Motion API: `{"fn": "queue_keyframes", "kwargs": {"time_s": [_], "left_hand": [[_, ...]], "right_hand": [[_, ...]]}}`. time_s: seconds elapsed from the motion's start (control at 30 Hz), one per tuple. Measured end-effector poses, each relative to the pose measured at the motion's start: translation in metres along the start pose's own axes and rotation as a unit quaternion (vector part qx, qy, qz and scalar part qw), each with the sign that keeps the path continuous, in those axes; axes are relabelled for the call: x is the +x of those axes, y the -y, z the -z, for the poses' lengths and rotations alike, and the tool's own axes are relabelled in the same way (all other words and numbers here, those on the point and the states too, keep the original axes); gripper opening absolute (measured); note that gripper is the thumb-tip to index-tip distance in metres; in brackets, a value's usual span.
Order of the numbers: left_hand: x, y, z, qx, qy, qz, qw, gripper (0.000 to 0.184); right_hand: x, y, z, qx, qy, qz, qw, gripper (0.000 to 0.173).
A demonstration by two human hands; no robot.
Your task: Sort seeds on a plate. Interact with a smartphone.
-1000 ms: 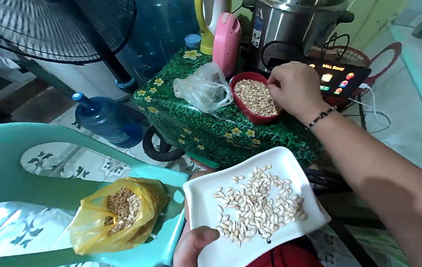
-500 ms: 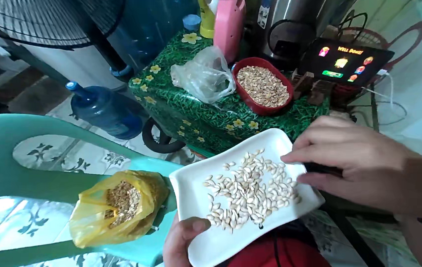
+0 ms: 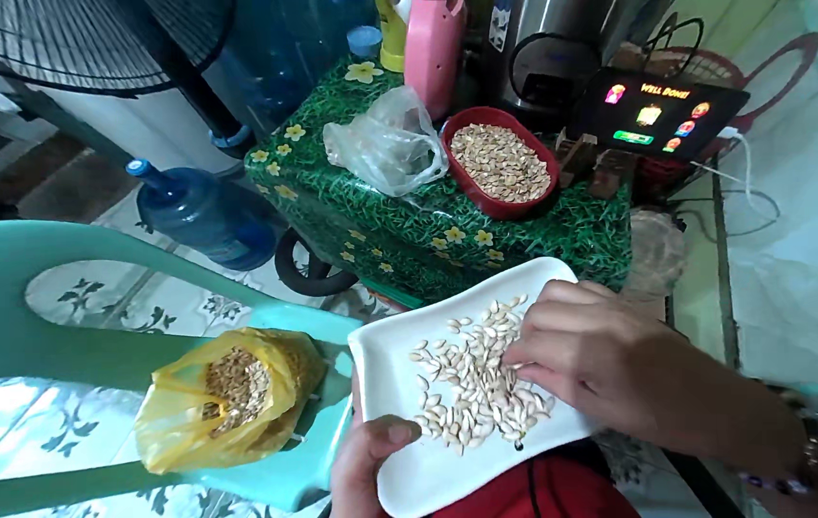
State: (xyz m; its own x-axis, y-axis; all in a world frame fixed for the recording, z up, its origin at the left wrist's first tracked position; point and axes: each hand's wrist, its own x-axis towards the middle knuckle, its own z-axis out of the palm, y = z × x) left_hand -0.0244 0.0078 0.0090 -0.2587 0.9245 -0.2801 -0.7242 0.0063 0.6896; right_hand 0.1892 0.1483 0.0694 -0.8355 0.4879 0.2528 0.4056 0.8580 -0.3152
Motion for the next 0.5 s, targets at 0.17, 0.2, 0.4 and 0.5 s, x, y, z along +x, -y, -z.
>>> {"fn": "queue_keyframes", "kwargs": {"time_s": [0.17, 0.2, 0.4, 0.5], "left_hand": [[-0.002, 0.002, -0.002, -0.003, 0.04, 0.001, 0.999, 0.024], [-0.002, 0.002, -0.002, -0.002, 0.039, -0.003, 0.999, 0.026], [0.001, 0.002, 0.0, -0.002, 0.019, -0.016, 1.0, 0.039], [0.002, 0.002, 0.001, -0.006, 0.001, -0.016, 1.0, 0.037]], "right_hand": [[0.011, -0.008, 0.011, 0.03, -0.082, 0.032, 0.996, 0.021], [0.011, -0.011, 0.017, 0.028, -0.082, 0.033, 0.996, 0.022], [0.002, -0.025, 0.042, 0.056, -0.106, 0.007, 0.993, 0.018], [-0.003, -0.041, 0.059, 0.012, -0.171, -0.061, 0.983, 0.017]]}}
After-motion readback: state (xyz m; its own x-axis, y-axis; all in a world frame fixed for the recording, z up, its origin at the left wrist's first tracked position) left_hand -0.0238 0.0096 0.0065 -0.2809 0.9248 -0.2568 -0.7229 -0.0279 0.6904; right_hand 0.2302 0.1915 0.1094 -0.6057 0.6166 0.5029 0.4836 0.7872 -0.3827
